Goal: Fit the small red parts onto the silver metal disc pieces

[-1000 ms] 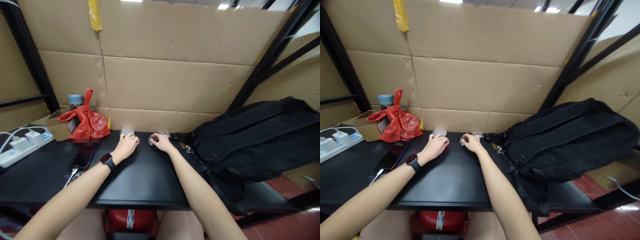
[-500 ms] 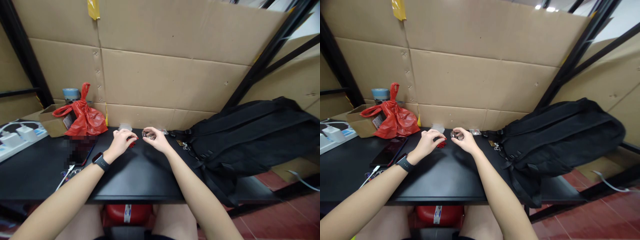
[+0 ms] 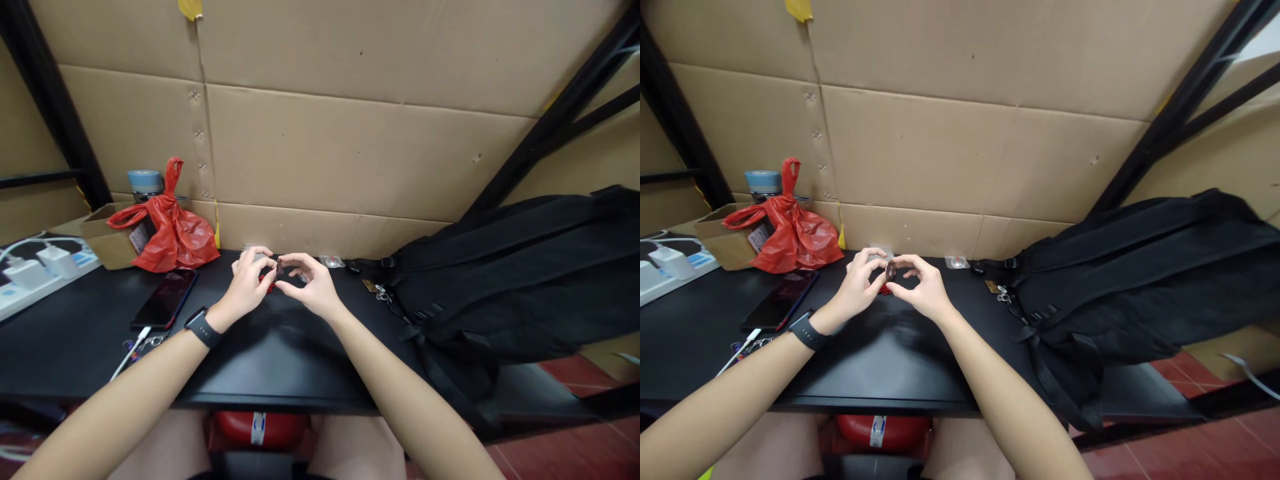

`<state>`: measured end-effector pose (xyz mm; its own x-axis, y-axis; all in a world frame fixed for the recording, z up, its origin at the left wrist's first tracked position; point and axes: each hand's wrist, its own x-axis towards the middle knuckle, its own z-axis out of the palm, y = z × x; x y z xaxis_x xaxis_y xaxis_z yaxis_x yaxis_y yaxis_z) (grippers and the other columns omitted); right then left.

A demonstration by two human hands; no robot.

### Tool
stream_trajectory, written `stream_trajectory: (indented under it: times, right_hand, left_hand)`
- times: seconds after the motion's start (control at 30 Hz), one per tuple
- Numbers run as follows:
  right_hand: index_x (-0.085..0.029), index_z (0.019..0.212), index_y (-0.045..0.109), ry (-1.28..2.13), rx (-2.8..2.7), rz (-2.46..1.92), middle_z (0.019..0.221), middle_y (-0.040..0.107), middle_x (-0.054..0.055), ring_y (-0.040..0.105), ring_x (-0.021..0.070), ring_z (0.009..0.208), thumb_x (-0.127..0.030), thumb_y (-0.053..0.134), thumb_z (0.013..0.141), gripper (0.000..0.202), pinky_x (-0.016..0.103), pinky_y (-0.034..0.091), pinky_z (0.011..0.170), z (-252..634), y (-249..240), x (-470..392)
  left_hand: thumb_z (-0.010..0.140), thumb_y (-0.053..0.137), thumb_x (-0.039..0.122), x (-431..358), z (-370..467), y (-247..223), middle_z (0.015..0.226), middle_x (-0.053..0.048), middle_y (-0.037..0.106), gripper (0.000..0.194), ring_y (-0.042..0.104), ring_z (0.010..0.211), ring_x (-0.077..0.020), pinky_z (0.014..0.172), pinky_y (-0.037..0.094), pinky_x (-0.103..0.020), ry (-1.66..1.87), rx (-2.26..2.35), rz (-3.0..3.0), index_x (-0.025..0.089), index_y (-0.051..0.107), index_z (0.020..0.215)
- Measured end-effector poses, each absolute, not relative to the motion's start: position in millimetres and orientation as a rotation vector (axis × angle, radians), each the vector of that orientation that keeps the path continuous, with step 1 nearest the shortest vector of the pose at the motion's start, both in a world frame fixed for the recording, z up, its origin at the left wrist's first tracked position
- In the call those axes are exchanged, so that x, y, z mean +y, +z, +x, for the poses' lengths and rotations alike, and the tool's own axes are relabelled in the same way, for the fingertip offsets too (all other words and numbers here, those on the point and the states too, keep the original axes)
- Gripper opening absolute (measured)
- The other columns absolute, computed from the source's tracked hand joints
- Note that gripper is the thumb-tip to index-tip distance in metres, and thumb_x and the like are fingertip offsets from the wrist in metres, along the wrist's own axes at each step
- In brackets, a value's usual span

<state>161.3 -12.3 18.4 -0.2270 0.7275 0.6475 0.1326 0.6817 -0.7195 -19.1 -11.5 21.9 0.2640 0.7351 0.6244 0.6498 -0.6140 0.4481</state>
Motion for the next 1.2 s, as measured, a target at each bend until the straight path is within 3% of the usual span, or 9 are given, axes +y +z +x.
stream_trajectory:
  times: [0.3,0.43,0.53,0.63,0.8,0.93,1.0,1.1,1.2]
  right_hand:
    - [-0.022,0.100,0.063,0.752,-1.683,-0.765,0.107,0.072,0.006,0.069,0.0212,0.097,-0.039,0.078,0.076,0.033,0.031,0.053,0.076,156.5,14.9,-12.8]
    - [-0.021,0.092,0.063,0.686,-1.788,-0.839,0.096,0.070,0.005,0.066,0.0177,0.085,-0.045,0.056,0.093,0.026,0.029,0.051,0.071,157.0,13.5,-10.1]
    - [-0.020,0.091,0.062,0.620,-1.851,-0.825,0.098,0.067,0.006,0.063,0.0179,0.090,-0.043,0.048,0.097,0.027,0.028,0.050,0.073,158.9,14.0,-8.1]
    - [-0.020,0.086,0.061,0.533,-1.888,-0.836,0.105,0.065,0.008,0.062,0.0184,0.096,-0.038,0.050,0.095,0.023,0.028,0.050,0.073,162.0,13.5,-5.9]
    - [-0.021,0.081,0.061,0.265,-2.058,-0.876,0.113,0.062,0.010,0.060,0.0215,0.107,-0.026,0.054,0.090,0.013,0.036,0.049,0.089,172.2,14.1,-1.9]
    - [-0.020,0.078,0.063,0.210,-2.135,-0.883,0.114,0.062,0.011,0.059,0.0232,0.108,-0.022,0.057,0.087,0.011,0.041,0.046,0.098,183.4,19.4,-0.1]
    - [-0.019,0.075,0.065,0.221,-2.185,-0.916,0.114,0.063,0.010,0.060,0.0230,0.106,-0.020,0.059,0.085,0.011,0.042,0.046,0.098,189.6,22.1,-0.2]
    - [-0.019,0.070,0.070,0.257,-2.316,-1.014,0.120,0.062,0.011,0.057,0.0258,0.113,-0.018,0.064,0.080,0.011,0.045,0.046,0.100,199.2,23.9,-0.5]
    - [-0.020,0.068,0.074,0.312,-2.431,-1.086,0.128,0.061,0.011,0.053,0.0295,0.122,-0.016,0.069,0.075,0.010,0.046,0.044,0.101,208.3,22.4,2.9]
  left_hand:
    - [0.091,0.060,0.025,-14.7,-20.4,25.3,0.118,-0.007,0.061,0.010,0.052,0.118,-0.0266,0.095,0.036,-0.043,1.426,1.399,2.505,0.023,0.070,0.092]
    - [0.090,0.064,0.029,-16.0,-19.2,25.8,0.114,-0.006,0.061,0.010,0.053,0.115,-0.0262,0.095,0.036,-0.042,1.465,1.431,2.469,0.024,0.072,0.086]
    - [0.089,0.066,0.031,-16.7,-18.4,26.2,0.113,-0.005,0.062,0.010,0.053,0.114,-0.0259,0.096,0.035,-0.043,1.461,1.439,2.478,0.025,0.073,0.085]
    - [0.091,0.063,0.032,-16.5,-18.1,26.6,0.111,-0.006,0.063,0.013,0.054,0.113,-0.0254,0.096,0.036,-0.042,1.417,1.437,2.489,0.024,0.072,0.086]
    - [0.101,0.041,0.035,-13.7,-19.2,24.5,0.124,-0.006,0.062,0.029,0.053,0.119,-0.0233,0.099,0.036,-0.042,1.303,1.375,2.452,0.026,0.064,0.116]
    - [0.097,0.047,0.047,-7.4,-22.1,17.4,0.141,-0.004,0.053,0.035,0.044,0.131,-0.0284,0.105,0.033,-0.047,0.951,1.276,2.591,0.032,0.061,0.125]
    - [0.095,0.049,0.045,-1.8,-25.5,13.4,0.143,-0.004,0.052,0.036,0.043,0.131,-0.0292,0.104,0.034,-0.049,0.837,1.270,2.614,0.033,0.058,0.128]
    - [0.093,0.046,0.028,8.7,-34.4,9.0,0.134,-0.005,0.058,0.034,0.047,0.126,-0.0280,0.101,0.036,-0.048,0.807,1.402,2.618,0.029,0.060,0.124]
    - [0.086,0.052,0.023,18.9,-45.0,5.4,0.120,-0.006,0.064,0.027,0.050,0.116,-0.0291,0.095,0.038,-0.046,0.753,1.516,2.696,0.026,0.068,0.108]
